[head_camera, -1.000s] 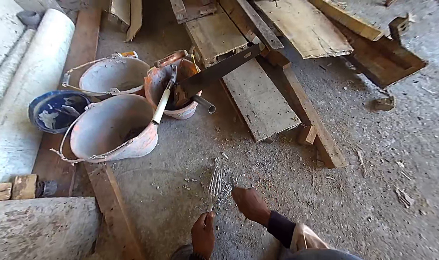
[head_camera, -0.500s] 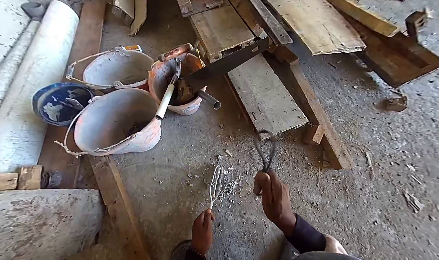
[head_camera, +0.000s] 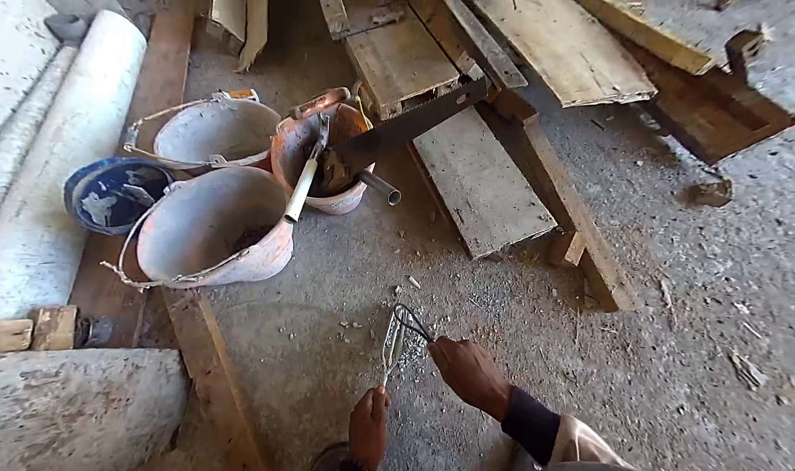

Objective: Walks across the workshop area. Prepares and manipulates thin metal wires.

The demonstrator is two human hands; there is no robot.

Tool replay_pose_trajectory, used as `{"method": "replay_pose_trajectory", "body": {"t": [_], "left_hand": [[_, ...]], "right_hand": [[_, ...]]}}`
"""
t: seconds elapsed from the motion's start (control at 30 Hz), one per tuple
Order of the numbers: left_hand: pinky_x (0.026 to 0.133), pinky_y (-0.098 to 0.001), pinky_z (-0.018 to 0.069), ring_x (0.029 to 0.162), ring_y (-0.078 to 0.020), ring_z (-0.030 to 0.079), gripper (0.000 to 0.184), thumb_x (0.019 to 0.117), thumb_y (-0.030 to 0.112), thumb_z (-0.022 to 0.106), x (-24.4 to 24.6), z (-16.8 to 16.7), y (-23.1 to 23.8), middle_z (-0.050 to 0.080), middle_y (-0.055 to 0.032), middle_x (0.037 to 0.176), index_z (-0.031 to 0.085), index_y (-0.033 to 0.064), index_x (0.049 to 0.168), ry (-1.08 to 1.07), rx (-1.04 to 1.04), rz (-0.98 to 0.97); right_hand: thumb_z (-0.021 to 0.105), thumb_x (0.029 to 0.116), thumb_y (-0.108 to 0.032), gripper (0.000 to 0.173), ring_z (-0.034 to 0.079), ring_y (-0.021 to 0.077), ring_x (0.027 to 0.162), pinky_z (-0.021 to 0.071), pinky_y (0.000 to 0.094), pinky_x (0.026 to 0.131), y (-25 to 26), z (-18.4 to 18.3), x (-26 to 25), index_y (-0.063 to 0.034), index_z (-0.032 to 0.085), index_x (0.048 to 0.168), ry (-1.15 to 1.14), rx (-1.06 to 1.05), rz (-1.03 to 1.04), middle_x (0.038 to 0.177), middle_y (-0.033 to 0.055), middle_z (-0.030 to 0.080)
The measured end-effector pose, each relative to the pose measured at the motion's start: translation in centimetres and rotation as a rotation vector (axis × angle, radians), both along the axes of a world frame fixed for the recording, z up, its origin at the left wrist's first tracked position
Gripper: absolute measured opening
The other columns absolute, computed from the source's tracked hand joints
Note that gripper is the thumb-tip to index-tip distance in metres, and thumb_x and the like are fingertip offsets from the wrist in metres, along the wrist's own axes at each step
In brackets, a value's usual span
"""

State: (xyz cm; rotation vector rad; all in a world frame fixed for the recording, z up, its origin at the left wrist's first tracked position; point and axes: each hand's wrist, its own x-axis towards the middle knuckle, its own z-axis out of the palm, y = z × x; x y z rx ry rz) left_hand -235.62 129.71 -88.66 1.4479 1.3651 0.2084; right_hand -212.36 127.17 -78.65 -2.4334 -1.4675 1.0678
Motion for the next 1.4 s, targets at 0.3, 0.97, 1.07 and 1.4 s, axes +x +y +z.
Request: {"method": "replay_pose_trajectory", "body": {"t": [0.3, 0.97, 1.07, 1.4], "left_hand": [[0.064, -0.0448, 0.0489, 0.063, -0.0209, 0.057, 0.044, 0.1090, 0.032, 0.041, 0.3, 0.6, -0.8, 0.059, -0.0068, 0.069, 0.069, 0.0033, 0.093, 0.052, 0.024, 0.009], [0.074, -0.0492, 0.0540, 0.075, -0.0259, 0.066, 0.044, 0.1091, 0.030, 0.041, 0.9, 1.2, -0.8, 0.068, -0.0123, 0.081, 0.071, 0.0001, 0.100, 0.081, 0.060, -0.032], [0.066, -0.0451, 0.0509, 0.065, -0.0217, 0.059, 0.045, 0.1098, 0.030, 0.039, 0.6, 1.3, 0.1, 0.062, -0.0084, 0.073, 0.071, 0.0013, 0.097, 0.060, -0.004, -0.034], [0.034, -0.0225, 0.0296, 0.037, -0.0073, 0.030, 0.041, 0.1114, 0.040, 0.040, -0.9, 2.2, 1.2, 0.040, 0.0028, 0.056, 0.062, 0.0068, 0.100, -0.304, -0.566, 0.080]], "right_hand": [[0.036, 0.1089, -0.037, 0.046, 0.066, 0.0252, 0.059, 0.0551, 0.0458, 0.056, -1.4, -0.2, -1.0, -0.0053, 0.067, 0.096, -0.108, 0.416, -0.172, 0.064, 0.0084, 0.062], [0.033, 0.1095, -0.039, 0.052, 0.070, 0.0335, 0.080, 0.0552, 0.0566, 0.075, -1.1, -1.4, -0.6, -0.0031, 0.068, 0.097, 0.140, 0.009, -0.110, 0.080, 0.0156, 0.067], [0.032, 0.1092, -0.043, 0.050, 0.069, 0.0268, 0.075, 0.0553, 0.0501, 0.071, -1.7, -1.8, -0.4, -0.0074, 0.065, 0.099, 0.215, -0.026, -0.033, 0.078, 0.0099, 0.067], [0.031, 0.1101, -0.047, 0.049, 0.068, 0.0273, 0.071, 0.0553, 0.0499, 0.067, -4.0, -2.0, 0.3, -0.0131, 0.065, 0.119, 0.034, 0.123, -0.113, 0.076, 0.0082, 0.066]]}}
